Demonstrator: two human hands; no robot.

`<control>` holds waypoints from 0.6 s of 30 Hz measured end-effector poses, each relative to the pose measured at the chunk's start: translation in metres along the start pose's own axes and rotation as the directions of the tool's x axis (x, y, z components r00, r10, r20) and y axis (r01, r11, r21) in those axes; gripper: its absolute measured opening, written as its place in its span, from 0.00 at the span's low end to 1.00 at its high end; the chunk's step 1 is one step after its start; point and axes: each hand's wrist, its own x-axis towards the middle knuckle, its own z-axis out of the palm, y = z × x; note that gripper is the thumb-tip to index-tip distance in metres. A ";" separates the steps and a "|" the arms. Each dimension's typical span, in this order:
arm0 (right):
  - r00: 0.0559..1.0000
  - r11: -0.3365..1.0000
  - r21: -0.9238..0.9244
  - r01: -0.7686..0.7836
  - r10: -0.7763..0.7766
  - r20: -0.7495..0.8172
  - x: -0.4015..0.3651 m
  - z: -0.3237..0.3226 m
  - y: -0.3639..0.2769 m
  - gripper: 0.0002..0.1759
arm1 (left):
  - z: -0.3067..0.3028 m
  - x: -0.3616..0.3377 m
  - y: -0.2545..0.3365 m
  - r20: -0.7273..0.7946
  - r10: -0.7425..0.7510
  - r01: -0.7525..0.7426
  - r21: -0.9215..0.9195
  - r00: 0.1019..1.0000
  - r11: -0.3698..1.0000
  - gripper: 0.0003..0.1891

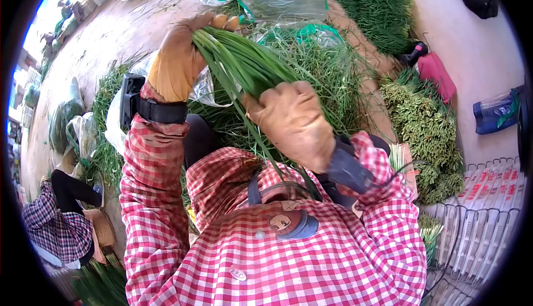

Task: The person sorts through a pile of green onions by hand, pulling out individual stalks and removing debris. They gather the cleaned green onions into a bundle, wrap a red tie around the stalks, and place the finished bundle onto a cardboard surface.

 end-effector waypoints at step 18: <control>0.626 0.952 0.161 -0.261 0.040 0.779 -0.131 0.125 0.111 0.14 | 0.032 0.025 0.047 0.417 0.616 -0.726 0.545 0.668 0.419 0.15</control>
